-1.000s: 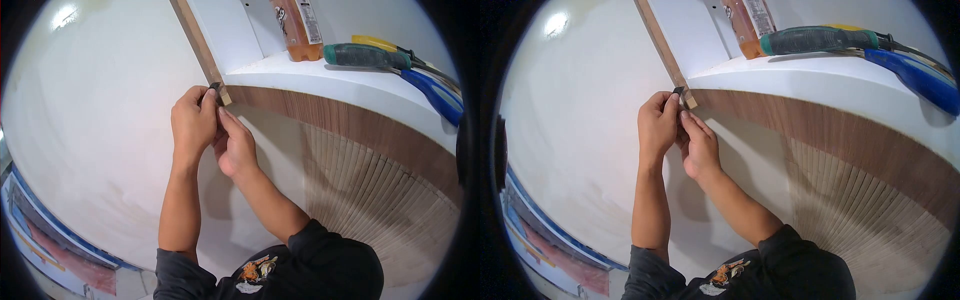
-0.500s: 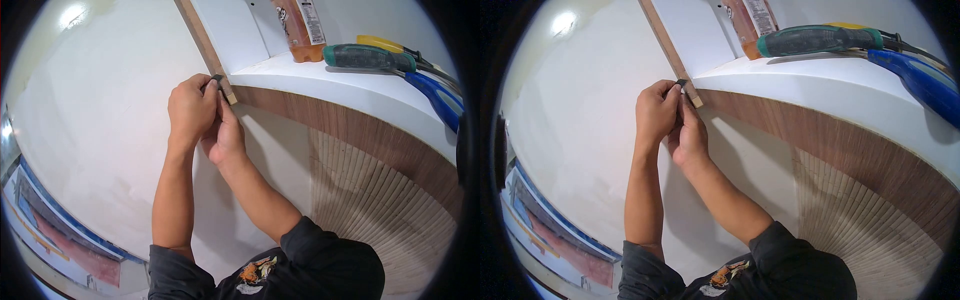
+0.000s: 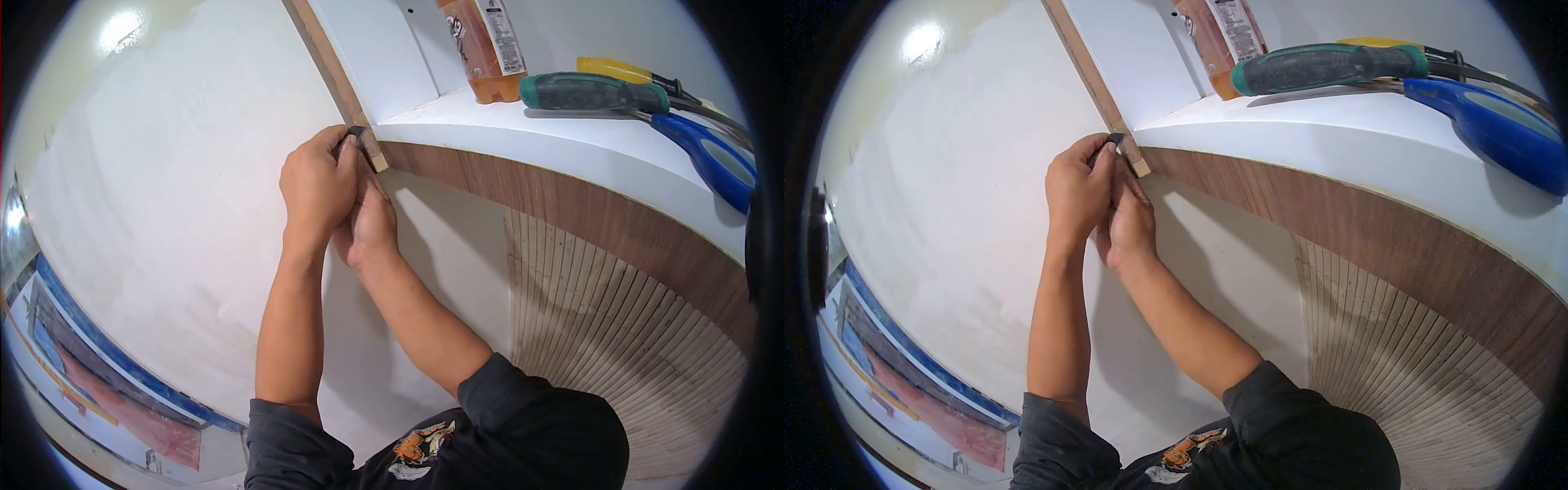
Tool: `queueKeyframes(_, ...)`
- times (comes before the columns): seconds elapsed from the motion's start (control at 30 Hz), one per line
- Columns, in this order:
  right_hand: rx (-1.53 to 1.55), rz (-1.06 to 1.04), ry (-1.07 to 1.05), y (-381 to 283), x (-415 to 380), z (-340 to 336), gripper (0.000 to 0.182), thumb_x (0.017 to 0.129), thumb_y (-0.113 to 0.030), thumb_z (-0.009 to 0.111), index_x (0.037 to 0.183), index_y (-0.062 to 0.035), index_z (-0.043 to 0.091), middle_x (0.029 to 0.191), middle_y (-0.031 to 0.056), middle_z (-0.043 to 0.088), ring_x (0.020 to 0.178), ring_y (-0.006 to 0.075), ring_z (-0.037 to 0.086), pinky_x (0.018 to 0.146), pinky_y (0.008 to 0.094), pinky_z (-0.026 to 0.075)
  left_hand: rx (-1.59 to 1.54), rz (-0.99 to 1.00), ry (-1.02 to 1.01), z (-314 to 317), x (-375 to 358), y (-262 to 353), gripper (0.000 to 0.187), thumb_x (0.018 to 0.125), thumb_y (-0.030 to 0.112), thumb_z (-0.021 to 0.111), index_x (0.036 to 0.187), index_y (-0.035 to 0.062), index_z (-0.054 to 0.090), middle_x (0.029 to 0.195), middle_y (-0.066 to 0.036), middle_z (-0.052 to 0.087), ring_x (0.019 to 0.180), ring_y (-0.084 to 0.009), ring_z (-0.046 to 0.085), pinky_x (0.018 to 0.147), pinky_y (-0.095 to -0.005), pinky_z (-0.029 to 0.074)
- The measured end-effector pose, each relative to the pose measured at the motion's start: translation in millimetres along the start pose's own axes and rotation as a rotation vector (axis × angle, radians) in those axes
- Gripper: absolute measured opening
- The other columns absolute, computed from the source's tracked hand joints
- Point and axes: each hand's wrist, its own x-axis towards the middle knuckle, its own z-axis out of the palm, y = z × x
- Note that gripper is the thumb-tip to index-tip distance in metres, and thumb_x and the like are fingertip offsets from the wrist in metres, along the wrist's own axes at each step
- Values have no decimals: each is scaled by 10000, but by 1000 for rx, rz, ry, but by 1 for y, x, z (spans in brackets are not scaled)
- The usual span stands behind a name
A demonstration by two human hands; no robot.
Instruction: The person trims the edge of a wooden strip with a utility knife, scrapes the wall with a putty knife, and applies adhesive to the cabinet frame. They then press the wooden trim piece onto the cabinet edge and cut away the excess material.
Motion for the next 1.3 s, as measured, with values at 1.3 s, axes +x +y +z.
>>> queueKeyframes(1.3, -4, -53, 12, 4, -15, -2, 425, 1110, -239, 460, 1483, -38, 481, 1399, 61, 569, 1273, 131, 552, 1061, 280, 471, -18, -78, -22, 3, -7, 4, 255, 959, 240, 630, 1042, 41, 765, 848, -164, 751, 782, -313, 718, 747, -396, 549)
